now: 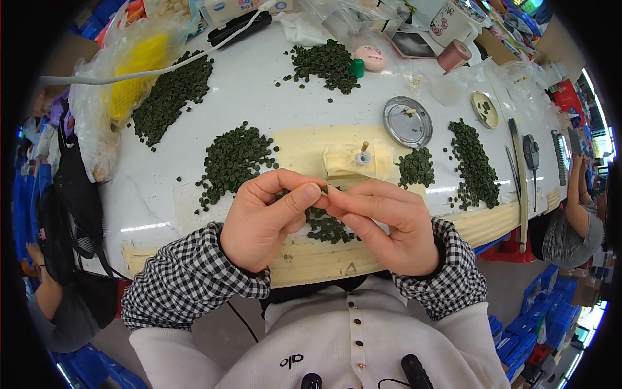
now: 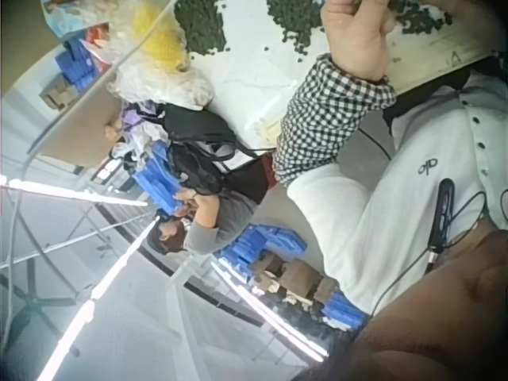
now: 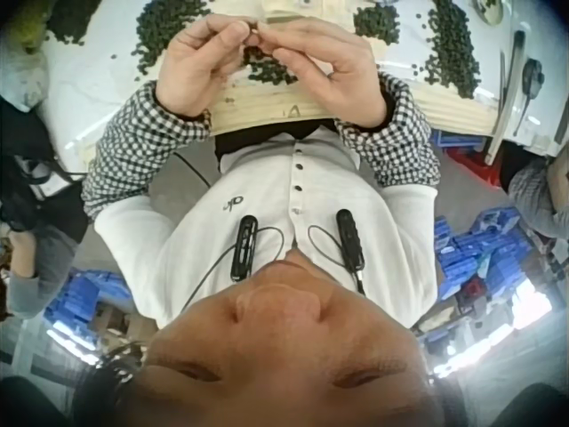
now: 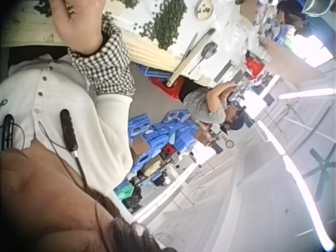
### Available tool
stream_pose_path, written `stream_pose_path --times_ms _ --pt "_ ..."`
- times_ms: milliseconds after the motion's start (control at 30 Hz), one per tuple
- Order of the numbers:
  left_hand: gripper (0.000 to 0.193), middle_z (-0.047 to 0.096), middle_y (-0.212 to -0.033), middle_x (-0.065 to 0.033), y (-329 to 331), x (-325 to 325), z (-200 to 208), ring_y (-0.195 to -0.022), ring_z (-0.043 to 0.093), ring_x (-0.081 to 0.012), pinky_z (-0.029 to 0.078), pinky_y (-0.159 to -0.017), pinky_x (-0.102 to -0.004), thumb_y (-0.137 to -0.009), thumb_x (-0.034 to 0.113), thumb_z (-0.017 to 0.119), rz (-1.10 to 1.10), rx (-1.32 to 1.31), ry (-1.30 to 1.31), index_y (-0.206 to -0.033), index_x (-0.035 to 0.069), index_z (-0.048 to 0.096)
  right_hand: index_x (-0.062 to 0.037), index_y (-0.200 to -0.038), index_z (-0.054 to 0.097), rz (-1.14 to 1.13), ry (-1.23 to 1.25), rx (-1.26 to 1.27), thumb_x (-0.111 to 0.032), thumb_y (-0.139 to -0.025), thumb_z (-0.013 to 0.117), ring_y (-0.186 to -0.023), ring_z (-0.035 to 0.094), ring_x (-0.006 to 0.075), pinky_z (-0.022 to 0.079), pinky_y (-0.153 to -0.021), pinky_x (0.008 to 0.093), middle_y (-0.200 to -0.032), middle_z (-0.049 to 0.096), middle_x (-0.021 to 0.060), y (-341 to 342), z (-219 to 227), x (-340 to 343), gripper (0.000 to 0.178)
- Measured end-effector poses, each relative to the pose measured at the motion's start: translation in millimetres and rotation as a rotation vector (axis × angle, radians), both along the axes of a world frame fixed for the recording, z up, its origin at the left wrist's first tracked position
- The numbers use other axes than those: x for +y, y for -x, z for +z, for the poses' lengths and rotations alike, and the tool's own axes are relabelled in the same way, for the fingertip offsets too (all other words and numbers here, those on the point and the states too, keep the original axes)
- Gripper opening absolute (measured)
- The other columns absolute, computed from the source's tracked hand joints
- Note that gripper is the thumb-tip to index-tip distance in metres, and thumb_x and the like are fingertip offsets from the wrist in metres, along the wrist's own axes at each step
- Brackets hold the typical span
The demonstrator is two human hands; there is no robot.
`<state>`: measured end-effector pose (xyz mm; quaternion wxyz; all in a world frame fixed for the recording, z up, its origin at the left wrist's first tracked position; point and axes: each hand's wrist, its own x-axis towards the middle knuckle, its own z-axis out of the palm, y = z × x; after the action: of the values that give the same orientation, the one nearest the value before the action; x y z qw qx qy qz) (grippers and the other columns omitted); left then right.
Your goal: The recorder is assembling small green components onto a larger white plastic part on a factory production table.
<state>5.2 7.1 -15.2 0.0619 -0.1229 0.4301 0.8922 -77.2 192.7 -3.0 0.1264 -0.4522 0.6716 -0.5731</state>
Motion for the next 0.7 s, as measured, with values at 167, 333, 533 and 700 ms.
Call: stream_pose_path --times_ms 167,333,533,700 --pt "0.011 0.067 -0.083 -0.0055 0.6 -0.3 5.6 -0.055 0.042 -0.0007 0.034 -0.05 -0.0162 -0.09 0.011 0.06 -0.001 0.029 0.207 -0.095 0.002 0.064 0.002 -0.113 0.061 0.014 -0.018 0.08 0.004 -0.082 0.06 -0.077 0.061 0.019 0.049 -0.066 0.0247 -0.092 0.061 0.0124 0.2 0.3 1.1 0.031" --pt "0.013 0.068 -0.084 -0.0051 1.7 -1.3 10.6 -0.06 0.047 -0.0014 0.039 -0.054 -0.0171 -0.089 0.012 0.061 0.002 0.034 0.364 -0.095 0.001 0.065 0.0015 -0.114 0.061 -0.001 -0.005 0.116 0.004 -0.082 0.061 -0.076 0.061 0.0193 0.049 -0.066 0.025 -0.092 0.061 0.0123 0.4 -2.2 1.0 0.032" --pt "0.016 0.069 -0.086 -0.0068 0.0 0.8 15.4 -0.075 0.06 -0.0067 0.047 -0.069 -0.0193 -0.087 0.007 0.062 0.05 0.116 0.453 -0.101 -0.002 0.066 0.0015 -0.114 0.061 -0.05 -0.004 0.075 0.004 -0.083 0.06 -0.076 0.061 0.0188 0.049 -0.065 0.025 -0.091 0.062 0.0123 -0.3 -1.7 0.2 0.031" --pt "0.016 0.069 -0.088 -0.0078 0.2 -0.3 17.8 -0.08 0.061 -0.0075 0.048 -0.073 -0.0206 -0.085 0.003 0.064 0.042 0.14 0.606 -0.1 -0.002 0.067 0.0016 -0.115 0.06 -0.039 -0.003 0.088 0.003 -0.083 0.059 -0.076 0.06 0.0187 0.049 -0.065 0.0247 -0.092 0.061 0.0123 0.8 -0.4 1.2 0.031"
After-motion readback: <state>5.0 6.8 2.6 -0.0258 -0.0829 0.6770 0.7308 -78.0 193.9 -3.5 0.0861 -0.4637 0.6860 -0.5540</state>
